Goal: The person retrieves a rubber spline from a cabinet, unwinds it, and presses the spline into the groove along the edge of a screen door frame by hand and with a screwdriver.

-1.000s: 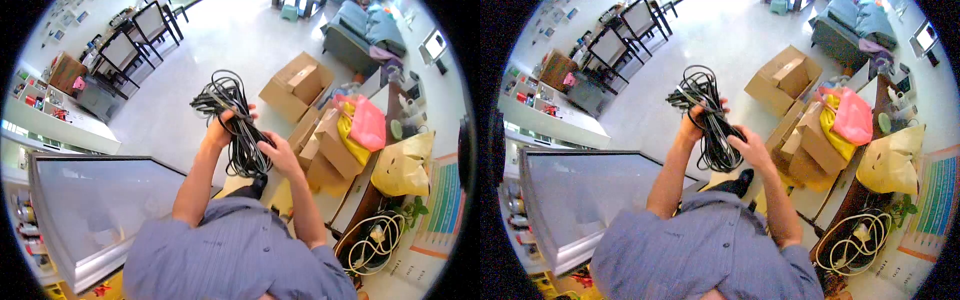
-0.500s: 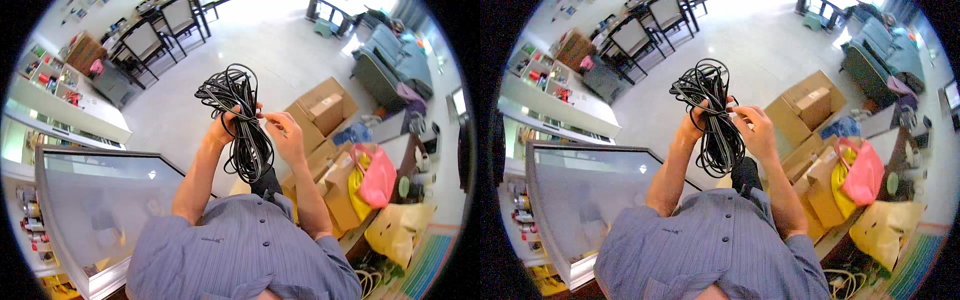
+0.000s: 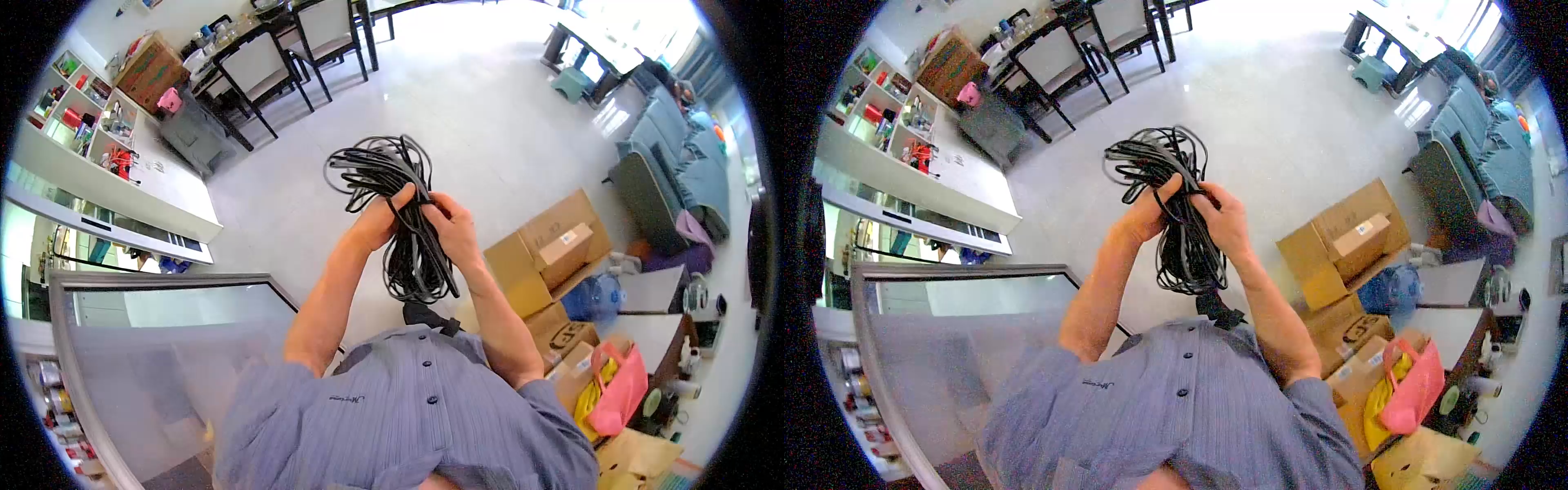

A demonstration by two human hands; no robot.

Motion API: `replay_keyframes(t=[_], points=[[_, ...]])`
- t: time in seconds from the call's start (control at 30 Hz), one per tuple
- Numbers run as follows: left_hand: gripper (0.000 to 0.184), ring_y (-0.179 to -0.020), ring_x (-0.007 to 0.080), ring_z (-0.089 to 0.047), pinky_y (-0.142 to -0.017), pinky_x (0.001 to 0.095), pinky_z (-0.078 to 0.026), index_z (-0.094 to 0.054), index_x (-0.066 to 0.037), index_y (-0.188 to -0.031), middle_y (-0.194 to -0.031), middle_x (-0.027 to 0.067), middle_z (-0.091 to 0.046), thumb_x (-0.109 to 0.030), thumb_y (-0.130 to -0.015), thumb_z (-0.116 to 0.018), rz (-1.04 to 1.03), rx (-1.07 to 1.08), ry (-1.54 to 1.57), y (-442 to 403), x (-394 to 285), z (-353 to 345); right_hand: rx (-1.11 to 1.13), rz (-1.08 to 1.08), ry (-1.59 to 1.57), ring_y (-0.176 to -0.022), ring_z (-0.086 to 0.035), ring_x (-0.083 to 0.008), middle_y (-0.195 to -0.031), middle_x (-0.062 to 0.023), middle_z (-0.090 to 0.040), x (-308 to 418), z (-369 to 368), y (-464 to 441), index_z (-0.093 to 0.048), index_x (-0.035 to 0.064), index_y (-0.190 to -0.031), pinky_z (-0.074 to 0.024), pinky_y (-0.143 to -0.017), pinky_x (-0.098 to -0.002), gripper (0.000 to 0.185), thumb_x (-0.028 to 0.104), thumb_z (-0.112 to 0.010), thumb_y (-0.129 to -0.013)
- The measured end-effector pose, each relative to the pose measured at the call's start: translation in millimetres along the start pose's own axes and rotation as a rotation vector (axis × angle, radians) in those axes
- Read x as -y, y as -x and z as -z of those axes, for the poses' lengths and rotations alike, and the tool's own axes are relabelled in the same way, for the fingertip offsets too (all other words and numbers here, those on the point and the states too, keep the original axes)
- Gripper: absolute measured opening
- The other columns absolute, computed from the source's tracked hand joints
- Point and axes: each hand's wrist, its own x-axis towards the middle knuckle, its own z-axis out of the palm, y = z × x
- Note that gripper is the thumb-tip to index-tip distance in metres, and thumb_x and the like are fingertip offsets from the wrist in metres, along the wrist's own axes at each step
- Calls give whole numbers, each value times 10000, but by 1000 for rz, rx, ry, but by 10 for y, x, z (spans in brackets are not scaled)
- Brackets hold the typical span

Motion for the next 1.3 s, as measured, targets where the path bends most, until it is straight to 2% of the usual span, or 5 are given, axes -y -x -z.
replay_keyframes(t=[0.23,0.37,0.67,0.97,1.3], points=[[325,-886,143,-646,-754,301,-534,-649,-37,-1185,-1070,32,-675,-202,-914,-717,-164,-180,-38,-134,-682,1000,229,-141,-266,-820,-614,-97,-940,-45,-694,57,-917,-1228,-660,-52,-1172,-502,-717,-250,274,101,-635,-947],[479,-1106,209,-606,-873,338,-534,-566,-46,-1330,-1277,65,-614,-110,-870,-684,-318,-251,-287,-169,-932,1756,197,-49,-138,-829,-622,-103,-954,-58,-704,190,-1664,-1804,-666,-45,-1163,-506,-720,-257,274,106,-648,-935],[451,-1139,242,-630,-913,422,-544,-586,-41,-1286,-1257,90,-656,-344,-956,-640,-407,-9,710,-577,-1467,3711,345,249,31,-878,-624,-108,-1032,-54,-675,380,-3175,-2914,-597,4,-1269,-523,-809,-266,373,-16,-652,-901],[431,-933,180,-678,-800,329,-590,-549,1,-1241,-1106,78,-662,-153,-879,-726,-314,-504,126,-1005,-2309,3867,437,196,73,-834,-624,-114,-977,-65,-670,354,-3905,-3614,-632,19,-1189,-523,-759,-278,293,4,-679,-899],[236,-817,205,-720,-737,340,-610,-642,-18,-1114,-998,104,-721,-177,-944,-678,-475,-775,496,-1738,-2650,3899,516,486,116,-826,-687,-236,-974,-102,-684,440,-3962,-4808,-700,12,-991,-548,-709,-347,132,80,-717,-878]])
